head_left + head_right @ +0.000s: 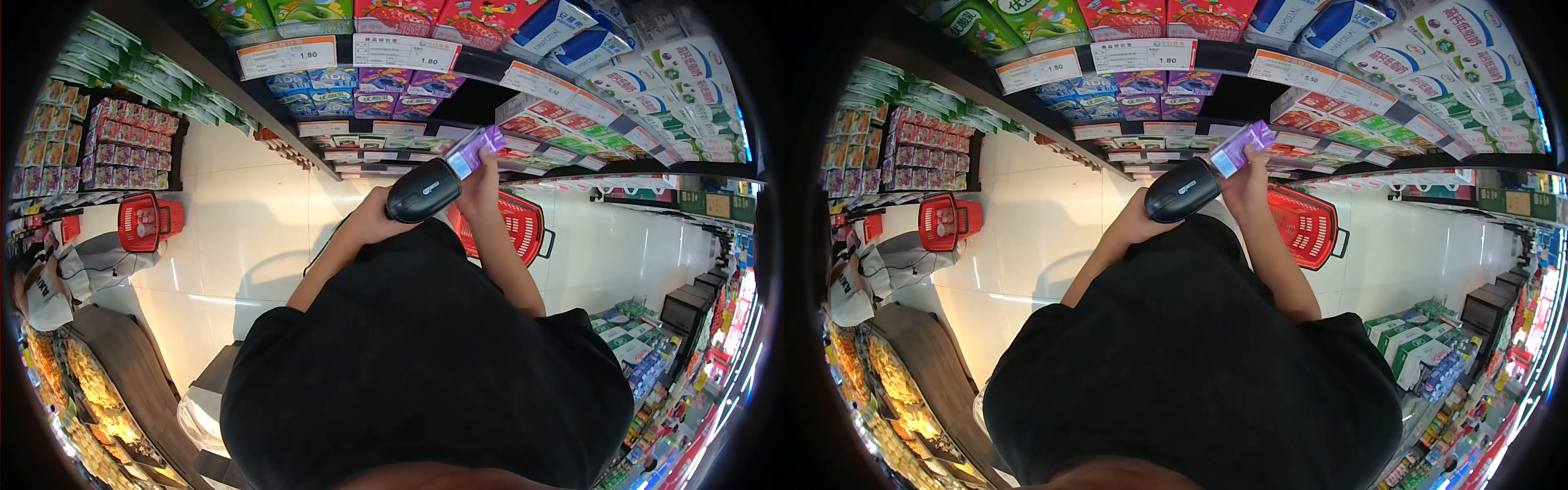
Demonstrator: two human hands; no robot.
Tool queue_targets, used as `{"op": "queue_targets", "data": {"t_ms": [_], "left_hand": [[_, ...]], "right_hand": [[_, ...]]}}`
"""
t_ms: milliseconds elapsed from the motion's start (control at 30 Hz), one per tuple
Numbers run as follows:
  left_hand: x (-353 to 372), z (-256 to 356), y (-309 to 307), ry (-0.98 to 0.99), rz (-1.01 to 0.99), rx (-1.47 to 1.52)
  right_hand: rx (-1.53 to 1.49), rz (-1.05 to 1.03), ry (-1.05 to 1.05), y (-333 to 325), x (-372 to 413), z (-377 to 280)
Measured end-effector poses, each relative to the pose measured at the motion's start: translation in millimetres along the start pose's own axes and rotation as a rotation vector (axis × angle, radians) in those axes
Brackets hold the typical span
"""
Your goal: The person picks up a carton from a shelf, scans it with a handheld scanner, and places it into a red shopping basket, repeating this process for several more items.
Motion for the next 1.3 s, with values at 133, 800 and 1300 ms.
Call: {"op": "queue_targets", "data": {"t_ms": [133,800,1300], "left_hand": [[0,2,1,0.047,-0.006,-0.032],[-1,2,2,-0.002,0.023,-0.048],[-3,4,6,-0.018,-0.004,0.001]], "right_hand": [[-0.067,-0.045,0.08,-10,-4,7],[0.718,0.222,-0.531,56,35,-58],[0.703,0.208,-0.54,49,33,-56]]}}
Point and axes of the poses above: each hand's wrist, its own x-axis away from the middle knuckle, its own y-axis out of the palm, z = x × y, the point moved 6 cm from there along -x, towards the middle knuckle, and after that the axes turned 8 degrees about y, right-handed, at the moved point
